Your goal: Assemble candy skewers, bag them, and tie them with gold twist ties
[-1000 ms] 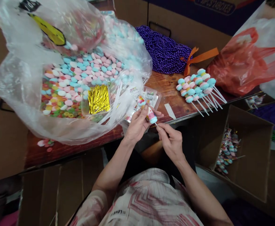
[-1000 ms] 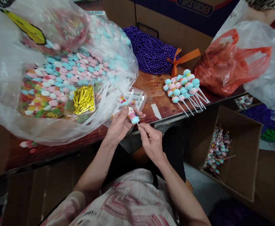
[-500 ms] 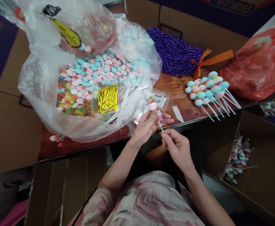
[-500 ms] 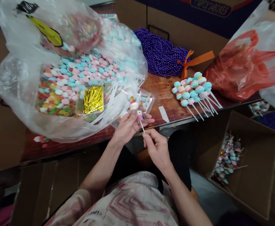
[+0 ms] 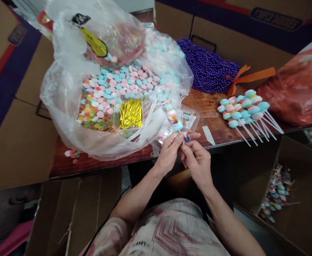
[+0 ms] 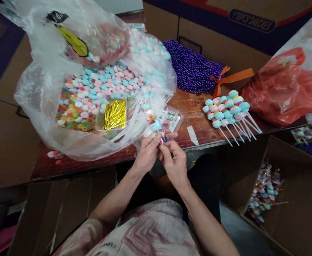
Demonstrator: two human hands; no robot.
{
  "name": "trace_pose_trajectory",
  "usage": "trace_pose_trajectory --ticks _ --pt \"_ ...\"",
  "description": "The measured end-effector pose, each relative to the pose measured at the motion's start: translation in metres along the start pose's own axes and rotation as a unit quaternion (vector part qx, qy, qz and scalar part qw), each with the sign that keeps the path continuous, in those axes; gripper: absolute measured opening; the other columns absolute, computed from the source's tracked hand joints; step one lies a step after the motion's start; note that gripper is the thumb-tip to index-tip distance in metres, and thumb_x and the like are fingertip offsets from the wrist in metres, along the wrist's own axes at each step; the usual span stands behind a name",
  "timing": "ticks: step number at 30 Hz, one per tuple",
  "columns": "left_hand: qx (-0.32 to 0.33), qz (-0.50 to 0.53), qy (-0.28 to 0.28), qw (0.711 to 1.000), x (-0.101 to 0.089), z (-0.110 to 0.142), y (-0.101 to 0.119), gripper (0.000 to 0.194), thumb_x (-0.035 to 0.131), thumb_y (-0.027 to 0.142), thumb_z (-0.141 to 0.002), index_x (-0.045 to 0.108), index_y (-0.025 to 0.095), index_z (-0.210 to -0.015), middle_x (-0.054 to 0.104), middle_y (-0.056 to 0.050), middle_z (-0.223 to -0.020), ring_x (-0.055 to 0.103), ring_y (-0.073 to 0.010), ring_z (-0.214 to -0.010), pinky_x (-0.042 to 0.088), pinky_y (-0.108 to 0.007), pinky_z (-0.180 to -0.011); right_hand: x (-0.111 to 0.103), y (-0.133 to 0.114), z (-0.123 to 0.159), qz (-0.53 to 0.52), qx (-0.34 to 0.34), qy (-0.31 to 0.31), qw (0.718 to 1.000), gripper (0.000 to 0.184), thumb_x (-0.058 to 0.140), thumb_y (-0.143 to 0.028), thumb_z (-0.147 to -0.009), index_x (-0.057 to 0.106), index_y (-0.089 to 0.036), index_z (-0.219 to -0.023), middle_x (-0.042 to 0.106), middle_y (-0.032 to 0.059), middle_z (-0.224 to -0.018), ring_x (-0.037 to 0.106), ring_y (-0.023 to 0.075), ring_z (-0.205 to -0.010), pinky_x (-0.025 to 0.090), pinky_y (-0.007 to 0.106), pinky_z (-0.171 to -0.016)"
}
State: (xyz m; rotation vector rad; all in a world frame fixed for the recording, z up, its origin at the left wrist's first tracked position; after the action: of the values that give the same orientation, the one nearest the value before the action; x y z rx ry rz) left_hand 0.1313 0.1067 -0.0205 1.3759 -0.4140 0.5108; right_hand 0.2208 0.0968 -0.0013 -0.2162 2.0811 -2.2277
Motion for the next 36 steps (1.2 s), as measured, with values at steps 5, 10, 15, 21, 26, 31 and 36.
trace_pose_trajectory --ticks 5,10,15,21,26,31,36 --pt "0.035 -0.024 -0.005 0.999 0.000 0.005 0.020 0.038 0.064 0.053 -0.090 0.075 0.021 -0.109 0.076 -0.007 -0.095 0.065 -0.0148 -0.069 0.053 -0.028 -0.064 0.018 -0.005 -0.011 -0.105 0.051 -0.011 0.993 0.034 0.067 -0.047 -0.091 0.055 -0.020 -0.075 0.042 -0.0092 -0.047 0.032 0.0053 -0.039 0.028 0.019 -0.039" --pt "0.068 0.069 0.007 0.995 -0.020 0.010 0.051 0.035 0.075 0.051 -0.082 0.075 0.019 -0.095 0.069 -0.006 -0.078 0.064 -0.0176 -0.076 0.052 -0.030 -0.071 0.066 -0.008 -0.022 -0.196 0.141 -0.151 0.959 0.034 0.069 -0.045 -0.089 0.058 -0.019 -0.070 0.023 -0.0125 -0.042 0.015 0.0046 -0.039 0.018 0.021 -0.040" --pt "0.163 0.121 0.133 0.970 -0.080 0.026 0.094 0.024 0.080 0.040 -0.081 0.071 0.020 -0.092 0.047 0.004 -0.059 0.048 -0.0104 -0.058 0.052 -0.026 -0.064 0.118 -0.033 -0.045 0.168 -0.009 -0.343 0.924 0.034 0.059 -0.039 -0.093 0.062 -0.017 -0.066 0.052 -0.0017 -0.057 0.044 0.0101 -0.054 0.032 0.025 -0.054" --pt "0.216 0.106 0.230 0.943 -0.135 0.047 0.124 0.022 0.082 0.033 -0.080 0.068 0.016 -0.088 0.040 0.006 -0.059 0.037 -0.0061 -0.053 0.042 -0.017 -0.053 0.187 -0.066 -0.103 0.570 -0.221 -0.176 0.771 0.024 0.050 -0.020 -0.093 0.073 -0.016 -0.091 0.068 0.0149 -0.101 0.058 0.0262 -0.093 0.038 0.034 -0.072" --pt "0.206 0.134 0.247 0.937 -0.149 0.050 0.117 0.031 0.086 0.031 -0.075 0.058 0.021 -0.082 0.046 0.007 -0.060 0.036 -0.0051 -0.051 0.038 -0.015 -0.049 0.230 -0.046 -0.119 0.623 -0.263 -0.163 0.719 0.031 0.042 -0.005 -0.089 0.073 -0.008 -0.088 0.068 0.0226 -0.090 0.060 0.0312 -0.090 0.039 0.044 -0.078" --pt "0.195 0.150 0.258 0.934 -0.155 0.046 0.113 0.031 0.085 0.032 -0.076 0.057 0.019 -0.076 0.053 0.005 -0.063 0.036 -0.0036 -0.049 0.039 -0.015 -0.050 0.234 -0.035 -0.123 0.636 -0.280 -0.165 0.700 0.029 0.040 -0.003 -0.089 0.068 -0.003 -0.097 0.068 0.0262 -0.095 0.063 0.0343 -0.092 0.038 0.049 -0.084" --pt "0.190 0.149 0.275 0.931 -0.158 0.044 0.118 0.032 0.086 0.031 -0.072 0.057 0.017 -0.072 0.059 0.002 -0.069 0.037 -0.0026 -0.050 0.033 -0.014 -0.046 0.237 -0.047 -0.128 0.646 -0.259 -0.192 0.692 0.032 0.032 -0.004 -0.095 0.060 -0.004 -0.111 0.070 0.0227 -0.089 0.066 0.0308 -0.084 0.039 0.043 -0.082"
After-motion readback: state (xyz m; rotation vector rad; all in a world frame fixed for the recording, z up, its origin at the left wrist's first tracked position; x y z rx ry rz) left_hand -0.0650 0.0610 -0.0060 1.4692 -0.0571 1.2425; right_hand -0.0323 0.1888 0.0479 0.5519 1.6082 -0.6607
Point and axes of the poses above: each hand's wrist, its own z-axis away from the middle knuckle, its own x-axis out of the palm, y = z × x, the point moved 10 cm from there along -z, towards the middle knuckle
